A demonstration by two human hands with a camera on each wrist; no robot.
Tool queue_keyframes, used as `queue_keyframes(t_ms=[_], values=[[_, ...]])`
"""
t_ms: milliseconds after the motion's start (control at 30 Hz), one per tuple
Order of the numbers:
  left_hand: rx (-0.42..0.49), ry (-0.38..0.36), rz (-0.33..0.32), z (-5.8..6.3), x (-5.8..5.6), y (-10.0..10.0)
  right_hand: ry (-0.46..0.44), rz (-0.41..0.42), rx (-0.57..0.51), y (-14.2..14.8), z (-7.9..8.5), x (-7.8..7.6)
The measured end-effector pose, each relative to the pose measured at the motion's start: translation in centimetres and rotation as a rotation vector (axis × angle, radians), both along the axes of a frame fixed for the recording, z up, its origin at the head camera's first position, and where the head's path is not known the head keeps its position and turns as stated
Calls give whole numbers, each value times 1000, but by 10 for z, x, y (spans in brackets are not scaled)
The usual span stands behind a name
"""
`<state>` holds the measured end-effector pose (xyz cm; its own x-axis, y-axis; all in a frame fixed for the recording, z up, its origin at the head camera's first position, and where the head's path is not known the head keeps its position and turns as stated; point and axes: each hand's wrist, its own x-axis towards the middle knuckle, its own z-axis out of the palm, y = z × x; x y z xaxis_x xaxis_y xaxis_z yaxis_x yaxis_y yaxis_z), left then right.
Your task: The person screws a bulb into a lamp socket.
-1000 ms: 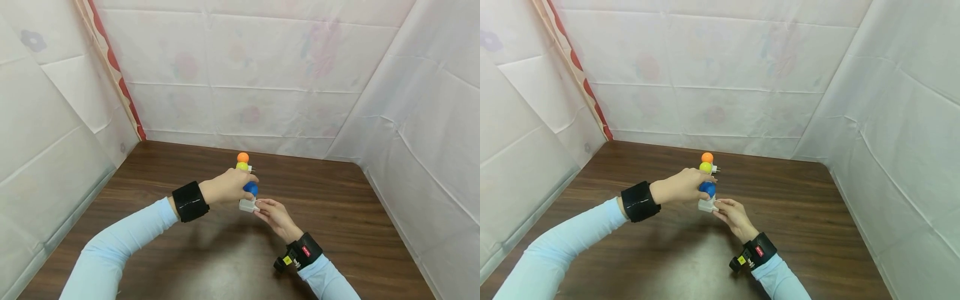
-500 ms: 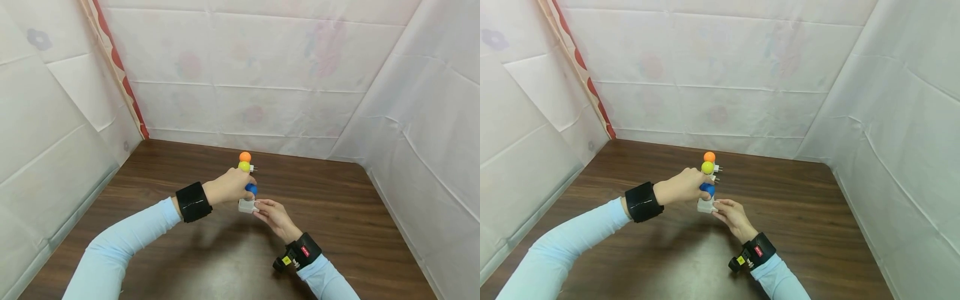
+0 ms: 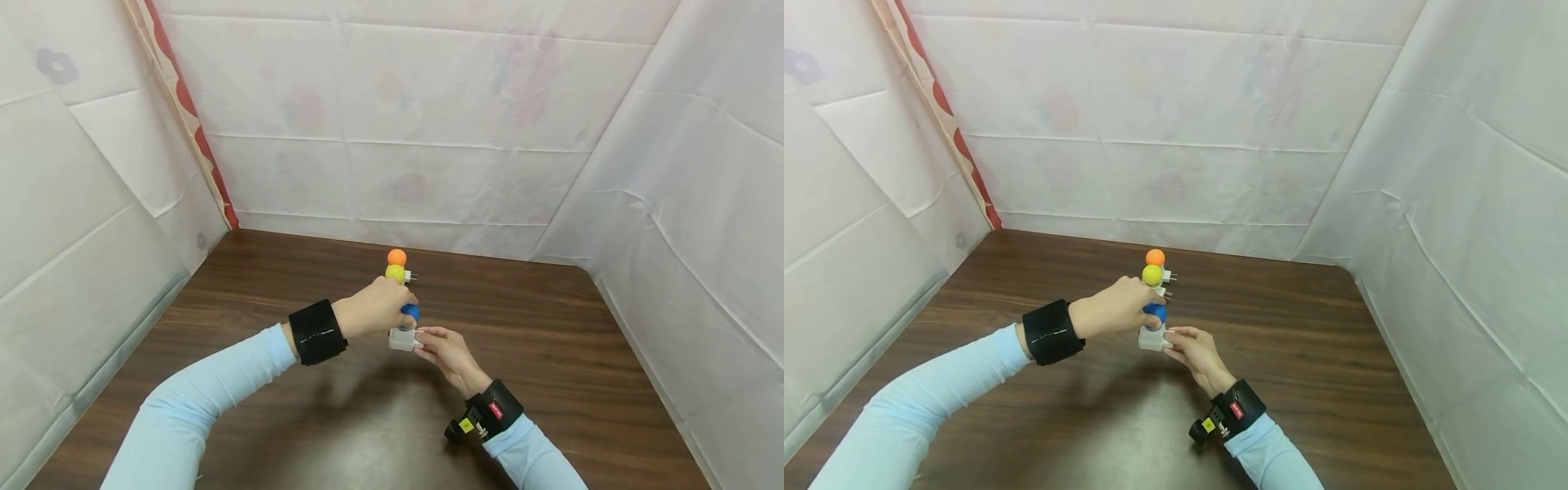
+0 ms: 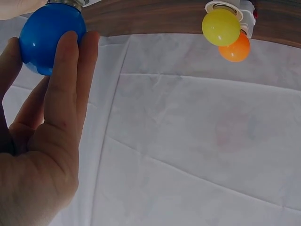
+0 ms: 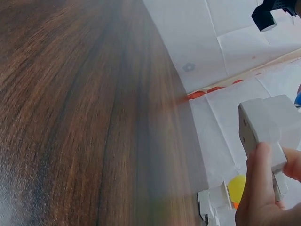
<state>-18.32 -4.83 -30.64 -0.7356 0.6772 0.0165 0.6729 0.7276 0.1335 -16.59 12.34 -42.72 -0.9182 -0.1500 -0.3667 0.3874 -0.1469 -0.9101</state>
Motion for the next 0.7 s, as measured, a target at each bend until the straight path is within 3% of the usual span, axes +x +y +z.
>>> queue_keyframes(t_ms=[133,333,533,700], values=[[9,25,-11,-1,-1,-1,2,-6,-5,-1,0,-1],[26,7,33,-2,-3,-4,2,8,-23,-2,0,-2],[41,-66,12,-4,-5,-7,-8,16,-40,-3,-1,-2],[68,-216,1,-2,-8,-11,-14,33,-36,-3,-1,-2]])
